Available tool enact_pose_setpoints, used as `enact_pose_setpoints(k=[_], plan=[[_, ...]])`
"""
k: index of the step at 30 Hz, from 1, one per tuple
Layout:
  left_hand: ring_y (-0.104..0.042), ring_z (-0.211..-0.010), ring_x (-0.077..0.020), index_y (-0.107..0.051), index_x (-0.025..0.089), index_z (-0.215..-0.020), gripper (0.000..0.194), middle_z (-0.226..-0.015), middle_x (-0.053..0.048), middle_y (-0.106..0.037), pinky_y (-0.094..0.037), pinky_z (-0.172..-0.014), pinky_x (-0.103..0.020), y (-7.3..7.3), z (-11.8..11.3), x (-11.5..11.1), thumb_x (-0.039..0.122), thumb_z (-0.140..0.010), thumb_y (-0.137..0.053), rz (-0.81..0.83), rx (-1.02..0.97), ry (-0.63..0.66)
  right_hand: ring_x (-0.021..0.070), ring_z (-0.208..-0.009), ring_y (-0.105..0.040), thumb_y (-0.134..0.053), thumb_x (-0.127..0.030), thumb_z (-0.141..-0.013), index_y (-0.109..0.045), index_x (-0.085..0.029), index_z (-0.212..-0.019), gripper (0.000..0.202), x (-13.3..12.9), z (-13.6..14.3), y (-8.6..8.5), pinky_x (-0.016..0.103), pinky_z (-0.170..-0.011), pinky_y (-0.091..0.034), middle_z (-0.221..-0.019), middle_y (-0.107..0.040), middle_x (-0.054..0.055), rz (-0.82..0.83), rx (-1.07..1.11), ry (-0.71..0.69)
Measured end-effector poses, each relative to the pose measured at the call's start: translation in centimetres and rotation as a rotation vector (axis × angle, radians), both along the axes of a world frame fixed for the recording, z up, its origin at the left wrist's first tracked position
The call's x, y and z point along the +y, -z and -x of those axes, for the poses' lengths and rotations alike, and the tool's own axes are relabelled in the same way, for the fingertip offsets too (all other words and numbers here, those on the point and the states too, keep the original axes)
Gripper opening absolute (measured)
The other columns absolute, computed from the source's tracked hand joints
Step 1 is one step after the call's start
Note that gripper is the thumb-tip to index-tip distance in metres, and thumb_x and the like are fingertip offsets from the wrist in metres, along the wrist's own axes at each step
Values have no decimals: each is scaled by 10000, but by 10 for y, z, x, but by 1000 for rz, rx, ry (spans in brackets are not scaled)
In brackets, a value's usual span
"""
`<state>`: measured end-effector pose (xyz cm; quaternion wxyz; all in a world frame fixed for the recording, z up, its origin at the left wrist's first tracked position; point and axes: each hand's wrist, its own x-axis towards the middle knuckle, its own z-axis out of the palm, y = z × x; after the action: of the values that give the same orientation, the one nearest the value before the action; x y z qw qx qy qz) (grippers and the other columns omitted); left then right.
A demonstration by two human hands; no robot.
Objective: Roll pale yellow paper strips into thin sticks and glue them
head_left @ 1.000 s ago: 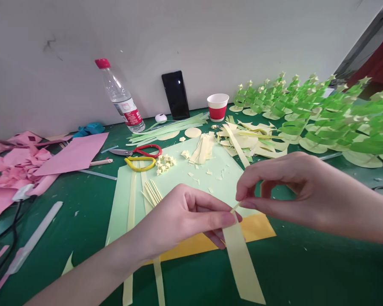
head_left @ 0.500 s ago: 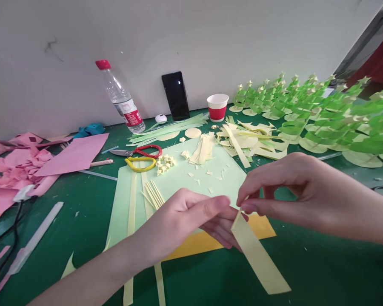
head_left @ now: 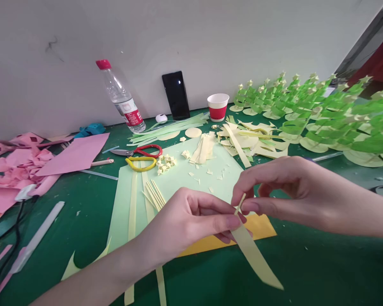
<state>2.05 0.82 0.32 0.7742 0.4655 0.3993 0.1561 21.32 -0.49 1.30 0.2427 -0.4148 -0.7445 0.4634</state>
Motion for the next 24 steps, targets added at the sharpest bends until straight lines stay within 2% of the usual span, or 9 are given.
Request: enact_pose_setpoints(k=[4, 8, 12, 16, 20, 24], plan=[[-653, -621, -101, -756, 175, -617, 163, -608, 34, -729, -530, -642, -173, 0, -2, -1, 196, -526, -889, 24, 53, -69, 99, -621, -563, -636, -382, -806, -705, -210, -765, 189, -1, 3, 4, 200, -535, -409, -716, -672, -13, -10, 8, 29], [-639, -570, -72, -682, 171, -526, 234, -529, 74, -694, -499, -599, -141, -2, -4, -3, 98, -458, -894, 55, 81, -90, 64, -523, -481, -632, -304, -819, -686, -219, -692, 162, -8, 6, 12, 176, -482, -374, -604, -610, -43, -73, 42, 58], [-620, -535, -41, -683, 167, -551, 232, -519, 96, -685, -488, -567, -108, -1, -5, -4, 51, -482, -872, 67, 72, -77, 63, -502, -455, -602, -217, -817, -676, -214, -692, 145, -10, 7, 16, 173, -460, -363, -592, -587, -45, -155, 71, 67], [-591, -486, -2, -664, 160, -553, 257, -496, 121, -667, -447, -508, -63, 3, -7, -6, -7, -497, -851, 90, -29, -86, 50, -498, -456, -656, -218, -795, -685, -216, -701, 98, -10, 8, 17, 151, -459, -363, -592, -600, -54, -147, 113, 48], [-650, -540, -51, -653, 186, -738, 364, -544, 109, -702, -509, -589, -123, 3, -4, -9, 44, -494, -882, 51, -58, -151, 46, -488, -490, -659, -210, -797, -698, -222, -683, 121, -8, 6, 16, 142, -423, -343, -588, -620, -54, -120, 191, 85], [-692, -636, -92, -641, 189, -940, 393, -640, 61, -741, -537, -692, -193, 1, 1, -7, 181, -614, -861, -6, -98, -106, 47, -539, -544, -634, -211, -809, -709, -230, -710, 125, -4, 1, 11, 107, -467, -393, -640, -655, -48, -77, 195, 44]])
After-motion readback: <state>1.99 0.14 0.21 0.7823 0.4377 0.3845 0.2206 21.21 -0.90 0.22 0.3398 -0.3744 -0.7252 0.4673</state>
